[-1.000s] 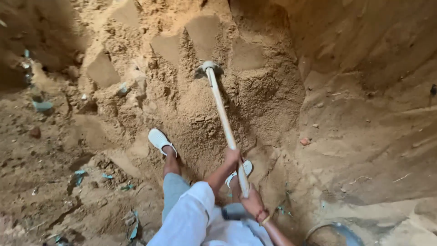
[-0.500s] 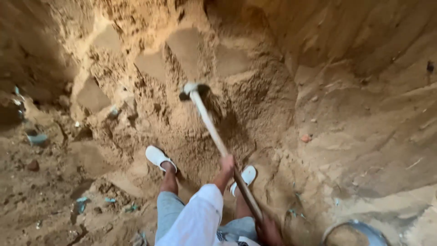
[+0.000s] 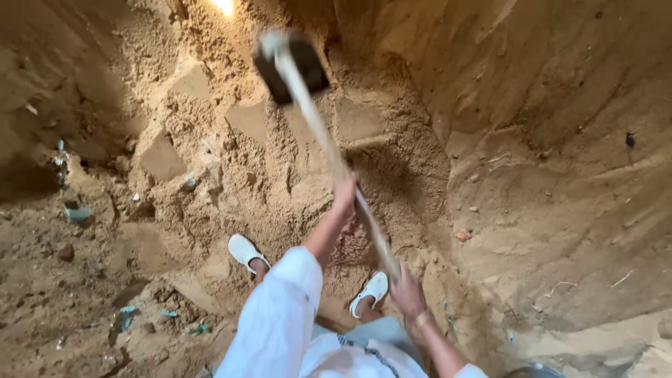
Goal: The person carries a basin filled with sand across a construction site and pours it onto the floor. They then use a hoe to scoop more sand from a large pile into the basin and repeat the process of carrying and pouring the sand.
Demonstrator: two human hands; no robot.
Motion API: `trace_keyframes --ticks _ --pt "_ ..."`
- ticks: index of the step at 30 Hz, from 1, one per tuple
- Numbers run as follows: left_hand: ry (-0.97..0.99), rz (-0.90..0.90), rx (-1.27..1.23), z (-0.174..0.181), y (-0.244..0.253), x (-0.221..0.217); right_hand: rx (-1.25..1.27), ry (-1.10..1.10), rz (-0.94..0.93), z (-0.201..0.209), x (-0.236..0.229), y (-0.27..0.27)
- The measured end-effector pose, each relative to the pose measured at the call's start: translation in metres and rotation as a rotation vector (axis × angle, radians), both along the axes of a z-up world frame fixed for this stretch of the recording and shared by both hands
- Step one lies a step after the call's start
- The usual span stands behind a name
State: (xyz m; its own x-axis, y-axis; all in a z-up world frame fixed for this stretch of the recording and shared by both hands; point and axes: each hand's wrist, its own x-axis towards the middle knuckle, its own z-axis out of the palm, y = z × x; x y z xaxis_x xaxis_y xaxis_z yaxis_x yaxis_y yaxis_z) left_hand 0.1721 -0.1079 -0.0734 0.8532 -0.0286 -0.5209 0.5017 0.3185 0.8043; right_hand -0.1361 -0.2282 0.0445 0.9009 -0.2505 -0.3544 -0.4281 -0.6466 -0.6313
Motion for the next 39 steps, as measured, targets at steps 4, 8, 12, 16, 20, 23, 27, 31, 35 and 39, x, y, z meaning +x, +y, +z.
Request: trace_keyframes --ticks 4,8,12,16,20,23,27,31,35,39 --pt "0.104 -0.068 0.029 0.176 -0.014 0.033 0.018 -0.069 0.009 0.054 0.116 0.009" --pt "0.086 -0.082 0.144 0.127 -0.034 0.015 0.101 0.121 -0.014 0.061 0.188 0.023" --pt "-0.005 -0.192 0.109 0.057 -0.017 -0.04 0.155 0.116 -0.037 0.056 0.171 0.037" --pt "0.041 -0.157 0.113 0.004 -0.012 -0.136 0.255 0.163 -0.006 -0.033 0.069 0.037" --pt "0.279 -0.227 0.295 0.005 -0.009 -0.191 0.37 0.178 -0.083 -0.011 0.011 0.051" --pt "0.37 -0.277 0.355 0.0 -0.008 -0.194 0.418 0.113 -0.08 -0.019 0.005 0.049" --pt "0.4 -0.298 0.365 -0.031 -0.005 -0.194 0.527 0.317 -0.028 0.082 0.03 0.052" --pt "0.476 -0.298 0.397 -0.034 -0.003 -0.198 0.392 0.347 -0.03 0.03 0.014 0.054" --pt "0.51 -0.337 0.506 -0.028 -0.004 -0.199 0.354 0.355 -0.052 -0.006 0.003 0.054" --pt "0.494 -0.353 0.516 -0.032 0.0 -0.197 0.368 0.391 -0.077 -0.004 0.0 0.057"
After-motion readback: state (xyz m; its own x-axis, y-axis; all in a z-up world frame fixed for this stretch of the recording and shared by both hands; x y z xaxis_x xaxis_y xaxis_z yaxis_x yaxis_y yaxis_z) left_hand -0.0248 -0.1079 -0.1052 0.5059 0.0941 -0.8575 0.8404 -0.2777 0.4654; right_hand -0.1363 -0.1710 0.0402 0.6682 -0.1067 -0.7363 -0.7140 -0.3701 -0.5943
